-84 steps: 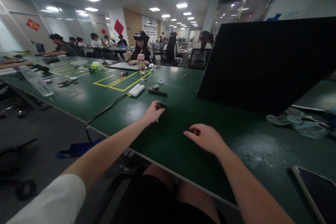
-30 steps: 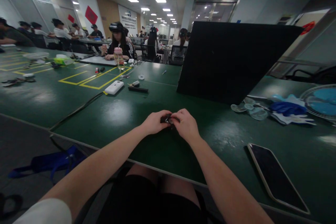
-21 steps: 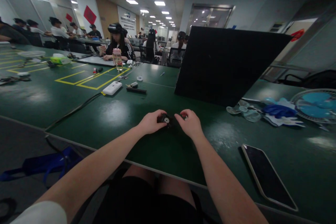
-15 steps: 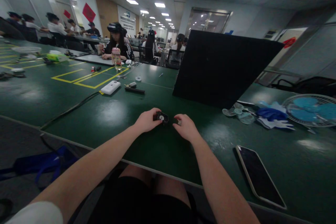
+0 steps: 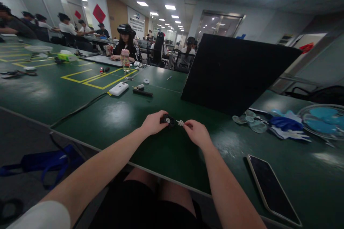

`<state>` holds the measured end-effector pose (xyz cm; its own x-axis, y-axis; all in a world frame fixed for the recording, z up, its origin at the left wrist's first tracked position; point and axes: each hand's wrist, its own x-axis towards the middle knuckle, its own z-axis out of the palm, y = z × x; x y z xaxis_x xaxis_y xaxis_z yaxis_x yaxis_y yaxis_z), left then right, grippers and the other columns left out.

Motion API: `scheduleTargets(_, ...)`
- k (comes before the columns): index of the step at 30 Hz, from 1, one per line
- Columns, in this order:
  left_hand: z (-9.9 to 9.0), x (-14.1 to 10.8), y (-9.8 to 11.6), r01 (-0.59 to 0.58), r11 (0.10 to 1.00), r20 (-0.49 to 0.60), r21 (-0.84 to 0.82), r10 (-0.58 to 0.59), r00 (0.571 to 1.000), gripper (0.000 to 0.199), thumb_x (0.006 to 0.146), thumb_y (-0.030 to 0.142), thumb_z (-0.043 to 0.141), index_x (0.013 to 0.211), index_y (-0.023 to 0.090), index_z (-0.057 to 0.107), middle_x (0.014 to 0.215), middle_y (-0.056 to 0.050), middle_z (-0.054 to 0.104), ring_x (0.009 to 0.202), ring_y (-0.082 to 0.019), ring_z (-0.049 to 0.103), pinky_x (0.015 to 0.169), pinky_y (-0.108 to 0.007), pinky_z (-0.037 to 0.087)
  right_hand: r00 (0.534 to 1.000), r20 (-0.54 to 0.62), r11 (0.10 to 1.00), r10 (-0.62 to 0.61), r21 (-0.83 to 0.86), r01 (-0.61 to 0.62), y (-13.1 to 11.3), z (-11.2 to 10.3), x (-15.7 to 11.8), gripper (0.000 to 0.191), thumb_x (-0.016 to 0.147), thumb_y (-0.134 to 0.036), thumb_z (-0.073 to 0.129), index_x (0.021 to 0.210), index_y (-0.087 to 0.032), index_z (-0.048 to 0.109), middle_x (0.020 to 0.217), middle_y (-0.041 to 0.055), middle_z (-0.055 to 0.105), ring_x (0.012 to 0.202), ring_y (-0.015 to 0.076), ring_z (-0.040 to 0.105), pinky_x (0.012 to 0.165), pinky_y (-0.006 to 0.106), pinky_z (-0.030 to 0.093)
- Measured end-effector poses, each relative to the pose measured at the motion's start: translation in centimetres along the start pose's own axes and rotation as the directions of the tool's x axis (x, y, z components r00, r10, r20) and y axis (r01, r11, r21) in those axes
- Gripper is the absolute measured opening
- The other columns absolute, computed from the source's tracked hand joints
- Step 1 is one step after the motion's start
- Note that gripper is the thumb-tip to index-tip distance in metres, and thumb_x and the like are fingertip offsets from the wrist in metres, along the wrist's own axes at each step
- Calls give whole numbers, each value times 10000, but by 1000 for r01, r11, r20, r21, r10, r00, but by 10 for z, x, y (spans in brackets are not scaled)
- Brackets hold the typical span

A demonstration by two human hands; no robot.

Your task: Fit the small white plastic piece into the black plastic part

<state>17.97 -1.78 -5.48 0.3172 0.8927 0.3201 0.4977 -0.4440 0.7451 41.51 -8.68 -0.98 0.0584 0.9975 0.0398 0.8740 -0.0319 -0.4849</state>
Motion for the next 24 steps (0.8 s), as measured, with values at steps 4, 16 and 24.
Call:
scheduleTargets(4, -1, 0, 2, -5, 1000, 3, 12, 5, 1000, 491, 744, 323, 770, 1218, 312, 645, 1075, -48, 732, 992, -275, 683, 902, -392, 507, 989, -108, 978, -102, 172, 119, -9, -1, -6, 287, 928, -432, 544, 1095, -244, 682, 1018, 37, 710, 814, 183, 651, 692, 316, 526)
scheduleTargets(16, -6, -6, 16, -123, 987, 134, 105, 108, 985, 499, 756, 345, 742, 1237, 295, 619, 1083, -26, 724, 992, -231, 686, 919, -363, 527, 942, -164, 955, -292, 0, 296, -18, 12, -8, 243, 933, -413, 555, 947, -229, 715, 894, 31, 688, 710, 163, 599, 639, 301, 445)
scheduleTargets(24, -4, -5, 16, -161, 979, 174, 128, 137, 975, 495, 784, 350, 724, 1261, 303, 599, 1075, -13, 727, 973, -220, 691, 904, -363, 532, 992, -92, 996, -83, 15, 84, -25, 15, -9, 494, 917, -636, 491, 739, -218, 685, 654, 25, 648, 555, 159, 543, 508, 282, 355)
